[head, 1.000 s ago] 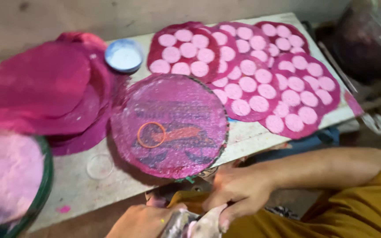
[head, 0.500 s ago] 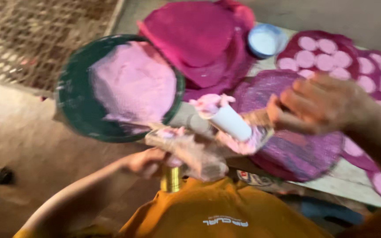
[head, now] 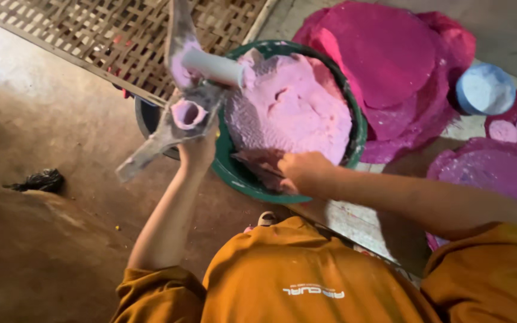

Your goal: The person prepares a pink paste in a green bucket and then uses a hand-held wooden mold to stamp out circular shapes onto purple-covered boards.

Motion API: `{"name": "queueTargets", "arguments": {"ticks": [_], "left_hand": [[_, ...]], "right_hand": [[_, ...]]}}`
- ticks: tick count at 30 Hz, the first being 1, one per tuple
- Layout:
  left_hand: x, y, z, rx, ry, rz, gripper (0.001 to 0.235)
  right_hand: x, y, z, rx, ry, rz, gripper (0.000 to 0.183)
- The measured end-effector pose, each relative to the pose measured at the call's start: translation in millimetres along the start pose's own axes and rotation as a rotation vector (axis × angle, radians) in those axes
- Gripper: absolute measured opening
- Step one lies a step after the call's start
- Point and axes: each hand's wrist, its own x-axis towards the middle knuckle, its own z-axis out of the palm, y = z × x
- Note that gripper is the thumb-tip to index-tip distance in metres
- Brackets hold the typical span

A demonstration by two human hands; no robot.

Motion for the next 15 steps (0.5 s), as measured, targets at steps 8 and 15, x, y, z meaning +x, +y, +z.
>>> {"name": "queueTargets", "arguments": {"ticks": [8, 15], "left_hand": [[20.6, -35.9, -0.3, 0.069, 0.044, -0.070, 0.020], [20.4, -26.5, 0.5, 0.184, -0.015, 0.231, 0.032]], "right_hand": [[-5.9, 0.7, -27.7, -0.304, 0.004, 0.165, 0.042], [-42.3, 43.4, -142.3, 0.197, 0.064, 0.261, 0.042]]}}
